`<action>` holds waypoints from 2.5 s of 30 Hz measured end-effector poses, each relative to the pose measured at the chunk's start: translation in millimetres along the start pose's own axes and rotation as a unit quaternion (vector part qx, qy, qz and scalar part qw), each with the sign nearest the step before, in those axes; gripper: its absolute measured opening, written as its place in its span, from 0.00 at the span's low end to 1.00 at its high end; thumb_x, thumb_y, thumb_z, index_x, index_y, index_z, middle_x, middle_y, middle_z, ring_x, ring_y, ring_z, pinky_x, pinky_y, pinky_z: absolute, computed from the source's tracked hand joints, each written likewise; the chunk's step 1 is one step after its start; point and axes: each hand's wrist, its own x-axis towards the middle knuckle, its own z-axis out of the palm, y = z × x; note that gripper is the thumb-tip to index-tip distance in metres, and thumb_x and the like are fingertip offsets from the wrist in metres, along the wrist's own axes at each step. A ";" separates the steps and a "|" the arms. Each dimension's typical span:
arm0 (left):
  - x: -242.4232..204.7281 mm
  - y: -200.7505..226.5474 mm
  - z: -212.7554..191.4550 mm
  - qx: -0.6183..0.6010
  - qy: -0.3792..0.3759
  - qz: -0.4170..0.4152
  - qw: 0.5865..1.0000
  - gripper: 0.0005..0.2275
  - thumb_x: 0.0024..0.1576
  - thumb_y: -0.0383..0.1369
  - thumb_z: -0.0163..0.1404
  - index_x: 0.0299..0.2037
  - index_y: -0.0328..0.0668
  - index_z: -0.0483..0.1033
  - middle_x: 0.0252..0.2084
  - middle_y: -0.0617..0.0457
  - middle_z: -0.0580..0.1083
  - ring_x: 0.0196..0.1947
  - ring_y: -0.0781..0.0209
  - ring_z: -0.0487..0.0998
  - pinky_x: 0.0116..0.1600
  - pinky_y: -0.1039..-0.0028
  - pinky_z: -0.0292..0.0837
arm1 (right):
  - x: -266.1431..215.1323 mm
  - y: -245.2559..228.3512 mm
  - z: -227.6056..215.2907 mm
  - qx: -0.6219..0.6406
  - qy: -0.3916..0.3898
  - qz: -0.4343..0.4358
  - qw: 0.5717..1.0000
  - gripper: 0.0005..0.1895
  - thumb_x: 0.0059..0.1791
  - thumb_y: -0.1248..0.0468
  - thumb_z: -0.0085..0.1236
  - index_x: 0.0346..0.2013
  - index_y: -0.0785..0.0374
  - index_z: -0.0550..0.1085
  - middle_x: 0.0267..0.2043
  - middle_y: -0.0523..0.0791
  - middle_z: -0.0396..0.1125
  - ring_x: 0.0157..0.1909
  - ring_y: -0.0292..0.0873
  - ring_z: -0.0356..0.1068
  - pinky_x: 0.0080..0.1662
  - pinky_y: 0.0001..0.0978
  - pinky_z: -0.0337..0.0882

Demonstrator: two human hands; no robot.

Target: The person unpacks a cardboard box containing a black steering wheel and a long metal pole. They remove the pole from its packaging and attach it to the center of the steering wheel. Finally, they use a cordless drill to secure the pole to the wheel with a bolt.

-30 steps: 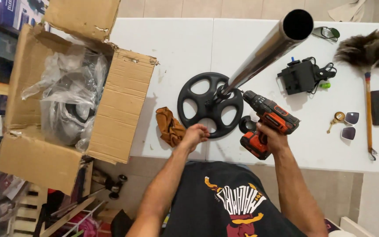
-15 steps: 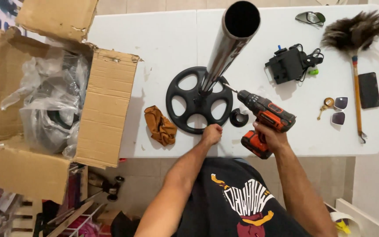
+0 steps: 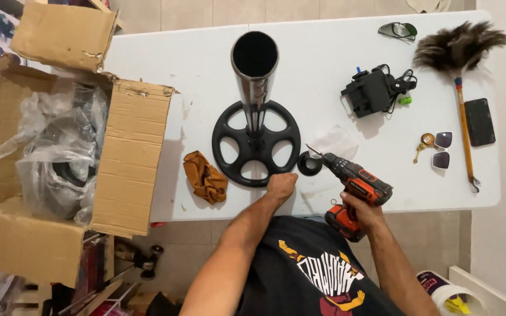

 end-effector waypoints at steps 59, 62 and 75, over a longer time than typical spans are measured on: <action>28.3 -10.1 -89.0 -0.743 0.178 -0.210 0.610 0.06 0.62 0.29 0.57 0.44 0.33 0.80 0.31 0.43 0.79 0.27 0.63 0.81 0.32 0.77 0.82 | -4.3 33.4 -1.0 -0.074 -0.085 -0.193 0.975 0.11 0.39 0.64 0.77 0.20 0.63 0.80 0.19 0.47 0.74 0.23 0.38 0.74 0.37 0.28 0.74; 27.0 -3.4 -105.7 -0.735 0.181 -0.218 0.616 0.06 0.62 0.28 0.57 0.44 0.33 0.80 0.33 0.41 0.79 0.28 0.62 0.82 0.33 0.76 0.83 | -4.1 43.3 -1.0 -0.091 -0.054 -0.187 0.977 0.13 0.36 0.62 0.80 0.22 0.64 0.81 0.22 0.49 0.75 0.26 0.42 0.75 0.39 0.32 0.75; 26.8 -3.2 -105.6 -0.727 0.196 -0.212 0.623 0.05 0.62 0.26 0.54 0.45 0.33 0.80 0.33 0.40 0.79 0.29 0.64 0.82 0.35 0.79 0.83 | -3.9 29.2 2.1 -0.055 -0.098 -0.192 0.975 0.10 0.41 0.63 0.76 0.21 0.61 0.81 0.17 0.45 0.73 0.20 0.37 0.72 0.34 0.27 0.73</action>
